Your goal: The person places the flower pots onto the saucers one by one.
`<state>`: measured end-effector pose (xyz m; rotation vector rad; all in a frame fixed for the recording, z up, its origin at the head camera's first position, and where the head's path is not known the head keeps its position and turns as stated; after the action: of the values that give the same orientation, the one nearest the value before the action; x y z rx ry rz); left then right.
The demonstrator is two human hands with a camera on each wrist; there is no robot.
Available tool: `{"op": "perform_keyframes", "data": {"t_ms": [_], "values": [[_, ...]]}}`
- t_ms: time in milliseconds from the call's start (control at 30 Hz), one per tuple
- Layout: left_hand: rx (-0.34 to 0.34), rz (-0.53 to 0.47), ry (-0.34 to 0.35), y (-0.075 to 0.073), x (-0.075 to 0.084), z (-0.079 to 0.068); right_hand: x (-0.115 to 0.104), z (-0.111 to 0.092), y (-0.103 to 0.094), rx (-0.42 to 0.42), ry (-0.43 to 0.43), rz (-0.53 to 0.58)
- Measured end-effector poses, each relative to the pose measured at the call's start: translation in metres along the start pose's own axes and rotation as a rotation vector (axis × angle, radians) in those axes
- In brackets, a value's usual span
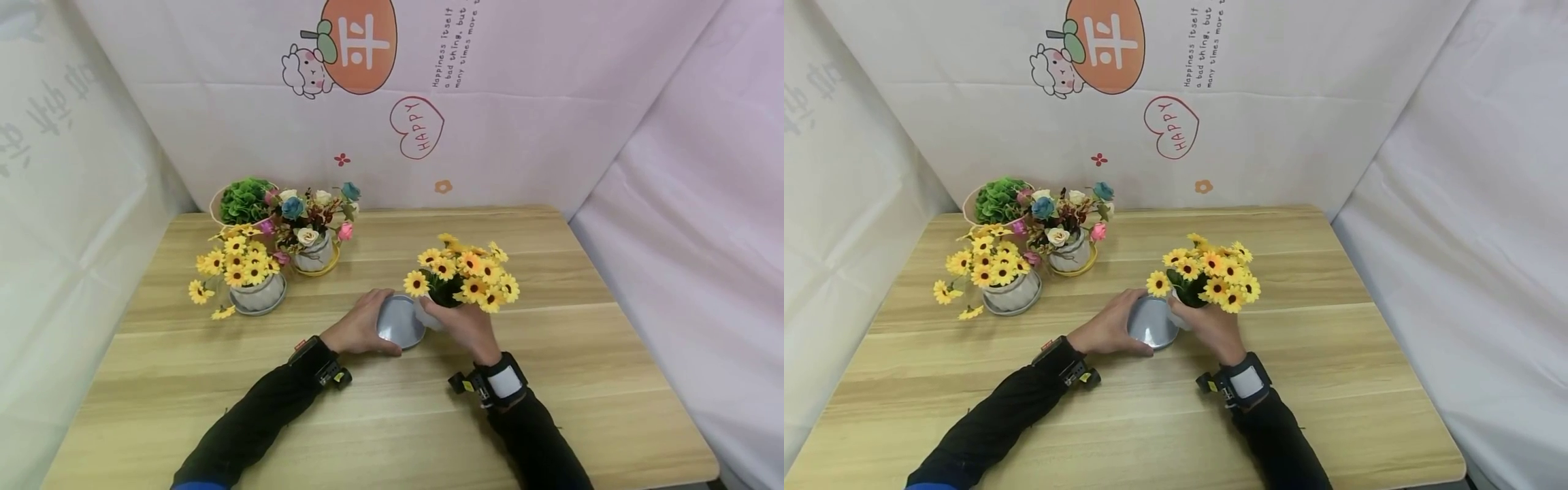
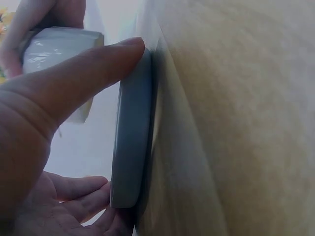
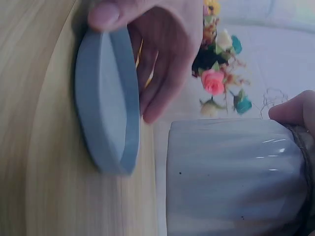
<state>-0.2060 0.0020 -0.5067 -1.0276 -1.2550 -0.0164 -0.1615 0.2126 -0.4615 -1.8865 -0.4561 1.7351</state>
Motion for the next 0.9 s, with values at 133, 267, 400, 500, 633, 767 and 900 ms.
{"op": "perform_keyframes", "data": {"t_ms": [133,267,400,500,633,767,900], "values": [[-0.002,-0.005,-0.007,-0.001,0.001,-0.001,-0.01,-0.002,0.012,-0.016,-0.04,0.0],[0.002,-0.018,0.006,-0.001,0.0,-0.002,-0.02,-0.003,0.023,0.015,-0.199,0.062],[0.019,-0.043,0.082,-0.002,0.001,-0.002,-0.027,-0.006,0.032,0.042,-0.345,0.089],[0.031,-0.071,0.127,-0.003,0.002,-0.002,-0.03,-0.007,0.037,0.047,-0.398,0.087],[0.032,-0.125,0.143,-0.003,0.005,-0.002,-0.03,-0.009,0.045,0.029,-0.385,0.109],[0.028,-0.192,0.144,-0.003,0.008,-0.003,-0.028,-0.011,0.05,0.022,-0.35,0.114],[0.007,-0.221,0.136,-0.002,0.01,-0.004,-0.03,-0.012,0.052,0.023,-0.354,0.121]]}}
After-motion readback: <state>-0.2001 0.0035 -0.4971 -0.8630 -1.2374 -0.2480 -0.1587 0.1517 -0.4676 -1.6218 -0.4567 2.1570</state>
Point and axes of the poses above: each hand's wrist, its own z-axis towards the middle knuckle, its own y-axis out of the palm, x = y × z, the point moved 5 cm from there along z, towards the middle knuckle, and after that the axes turned 3 degrees about -z, right-handed, at the moved point
